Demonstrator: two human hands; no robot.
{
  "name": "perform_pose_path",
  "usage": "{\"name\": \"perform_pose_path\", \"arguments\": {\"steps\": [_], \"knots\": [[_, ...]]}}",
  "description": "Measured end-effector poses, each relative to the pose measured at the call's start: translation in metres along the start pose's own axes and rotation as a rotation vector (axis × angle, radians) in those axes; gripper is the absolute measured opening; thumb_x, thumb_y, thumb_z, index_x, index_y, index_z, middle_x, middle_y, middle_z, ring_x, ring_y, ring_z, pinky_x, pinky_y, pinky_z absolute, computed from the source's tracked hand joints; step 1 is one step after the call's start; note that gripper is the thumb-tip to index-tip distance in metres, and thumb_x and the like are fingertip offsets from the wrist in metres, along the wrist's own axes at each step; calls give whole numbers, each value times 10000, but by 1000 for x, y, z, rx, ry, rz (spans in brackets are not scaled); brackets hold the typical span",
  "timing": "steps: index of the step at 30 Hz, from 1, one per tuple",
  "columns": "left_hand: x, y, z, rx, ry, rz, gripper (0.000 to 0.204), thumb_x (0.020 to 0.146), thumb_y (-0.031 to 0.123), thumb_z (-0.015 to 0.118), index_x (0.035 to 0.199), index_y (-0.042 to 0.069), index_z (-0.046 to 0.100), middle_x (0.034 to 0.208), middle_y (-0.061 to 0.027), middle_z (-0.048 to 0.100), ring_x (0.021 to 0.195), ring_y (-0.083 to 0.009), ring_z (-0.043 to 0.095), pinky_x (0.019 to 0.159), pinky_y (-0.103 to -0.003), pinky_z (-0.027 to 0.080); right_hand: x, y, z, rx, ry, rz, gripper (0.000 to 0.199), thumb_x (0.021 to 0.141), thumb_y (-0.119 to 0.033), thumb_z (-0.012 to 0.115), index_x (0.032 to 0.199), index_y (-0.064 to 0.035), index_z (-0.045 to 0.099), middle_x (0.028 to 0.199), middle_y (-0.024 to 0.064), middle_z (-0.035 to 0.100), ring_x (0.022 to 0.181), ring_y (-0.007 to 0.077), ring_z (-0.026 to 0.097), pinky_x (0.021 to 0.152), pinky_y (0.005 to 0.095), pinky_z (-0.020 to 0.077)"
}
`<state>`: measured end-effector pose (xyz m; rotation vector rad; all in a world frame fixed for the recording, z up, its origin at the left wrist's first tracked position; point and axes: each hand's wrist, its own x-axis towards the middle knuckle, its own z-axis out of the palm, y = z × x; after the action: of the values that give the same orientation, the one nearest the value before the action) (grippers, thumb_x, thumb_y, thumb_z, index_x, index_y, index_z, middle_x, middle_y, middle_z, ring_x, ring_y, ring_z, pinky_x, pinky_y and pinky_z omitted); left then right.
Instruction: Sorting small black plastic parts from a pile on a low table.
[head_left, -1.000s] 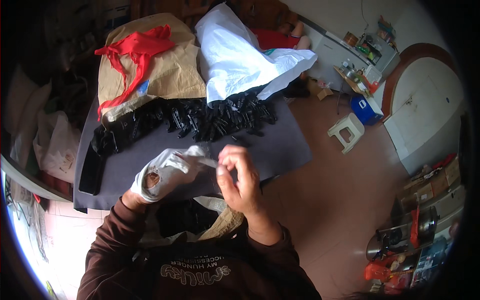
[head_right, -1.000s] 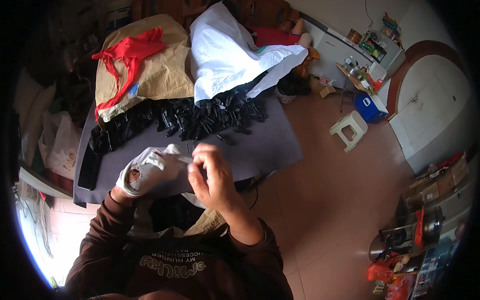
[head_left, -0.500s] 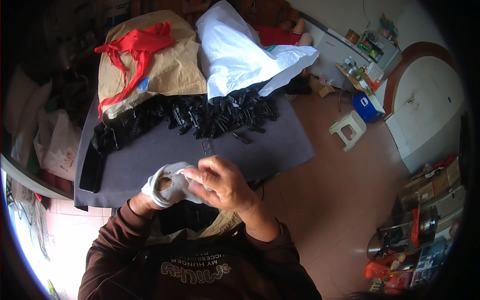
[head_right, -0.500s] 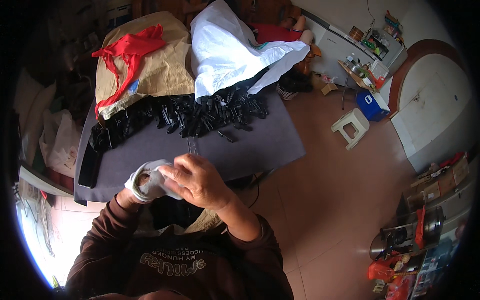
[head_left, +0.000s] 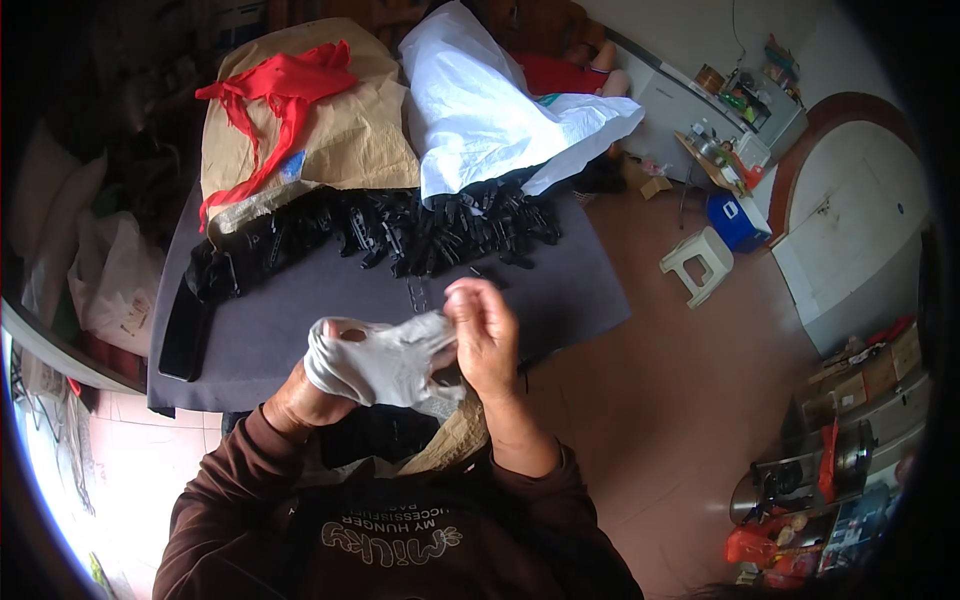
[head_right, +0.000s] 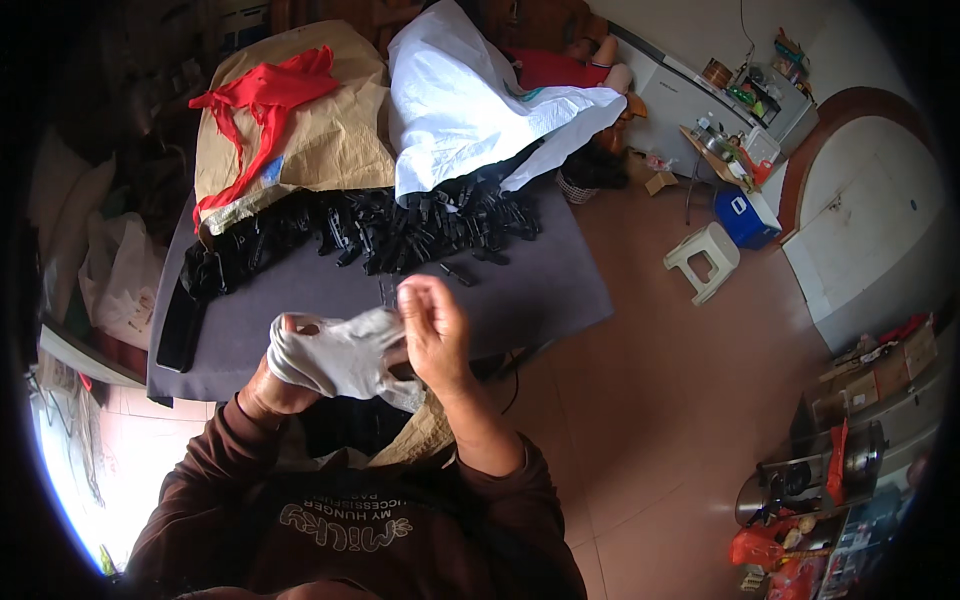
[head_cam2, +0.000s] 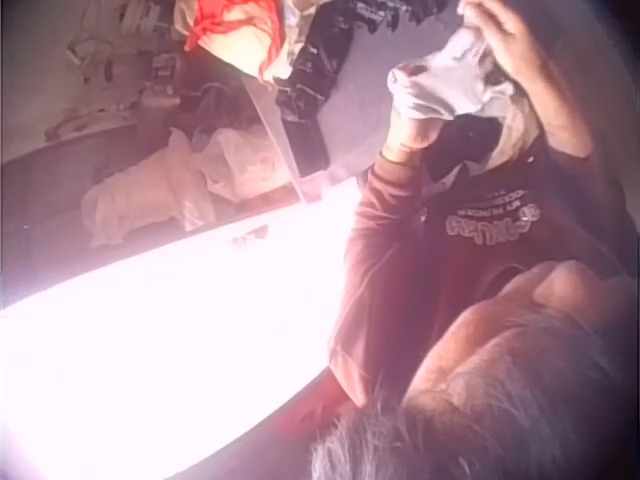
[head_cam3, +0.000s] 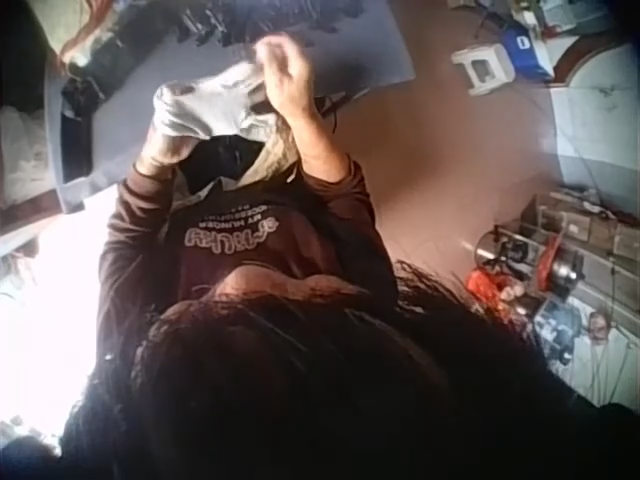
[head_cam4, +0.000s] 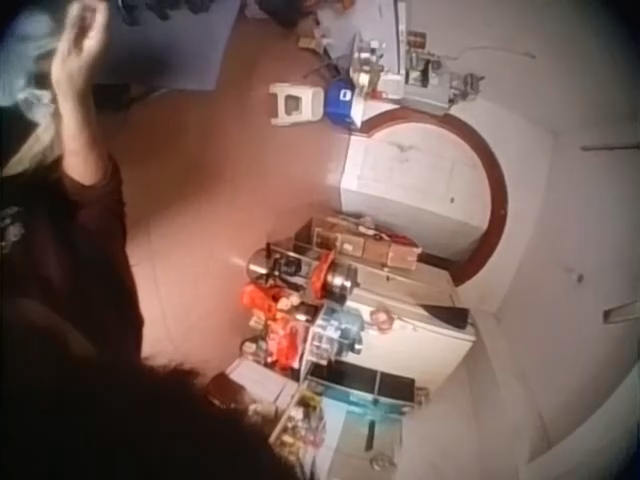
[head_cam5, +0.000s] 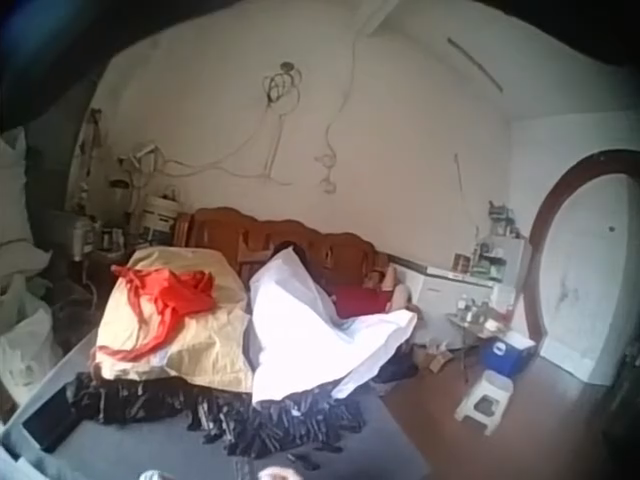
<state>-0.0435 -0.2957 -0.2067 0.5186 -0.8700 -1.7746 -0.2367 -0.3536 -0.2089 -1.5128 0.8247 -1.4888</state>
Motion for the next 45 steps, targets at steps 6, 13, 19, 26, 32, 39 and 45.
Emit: {"name": "perform_pose_path", "arguments": {"steps": [6, 13, 19, 26, 32, 39, 45], "knots": [[16, 13, 5, -178, 135, -97, 624, 912, 525, 474, 1243, -4, 495, 1204, -134, 587, 1071, -258, 591, 913, -367, 479, -20, -34, 12, -449, -293, -518, 262, 783, -121, 726, 953, -8, 562, 775, 76, 560, 548, 174, 545, 494, 308, 453], [13, -3, -25, 610, -47, 185, 344, 946, 152, 471, 1254, -2, 485, 1233, -140, 564, 1130, -259, 550, 1010, -379, 420, -33, -9, 38, -787, -417, -520, 360, 782, -164, 699, 1067, -24, 529, 851, 124, 572, 786, 296, 605, 667, 380, 494], [31, 18, 25, 153, -277, 41, 535, 957, 418, 448, 1327, 32, 445, 1343, -150, 490, 1259, -266, 458, 1080, -387, 326, -33, -16, 47, -541, -356, -475, 385, 765, -89, 680, 1103, 2, 519, 893, 164, 594, 777, 321, 607, 664, 400, 499], [31, 20, 5, 535, -345, -52, 625, 857, 221, 685, 1377, 29, 395, 1344, -131, 485, 1240, -205, 468, 1053, -359, 374, -36, -28, 35, -83, -578, -275, 90, 794, 20, 592, 871, -3, 550, 761, 86, 599, 665, 226, 598, 609, 321, 458], [13, 17, -8, 467, -424, -39, 464, 792, 146, 735, 1210, 26, 572, 1124, -120, 635, 1033, -249, 612, 954, -364, 463, -40, -32, 16, 66, -747, -283, 103, 826, -46, 652, 920, -33, 612, 860, 48, 617, 827, 151, 574, 713, 301, 447], [1, 49, 16, 820, -1014, -112, 623, 761, 160, 753, 1280, -42, 473, 1236, -179, 534, 1141, -245, 505, 964, -322, 424, -45, -38, 4, 325, -949, -165, 172, 923, -71, 576, 1079, -8, 542, 852, 6, 557, 771, 92, 518, 669, 255, 429], [8, 28, 30, 623, -1016, -73, 878, 699, 324, 852, 1327, -86, 396, 1328, -194, 456, 1204, -272, 456, 1007, -342, 388, -38, -54, 13, 147, -990, -333, 221, 870, -71, 622, 1078, -10, 577, 951, 117, 608, 899, 227, 602, 792, 318, 469]]}}
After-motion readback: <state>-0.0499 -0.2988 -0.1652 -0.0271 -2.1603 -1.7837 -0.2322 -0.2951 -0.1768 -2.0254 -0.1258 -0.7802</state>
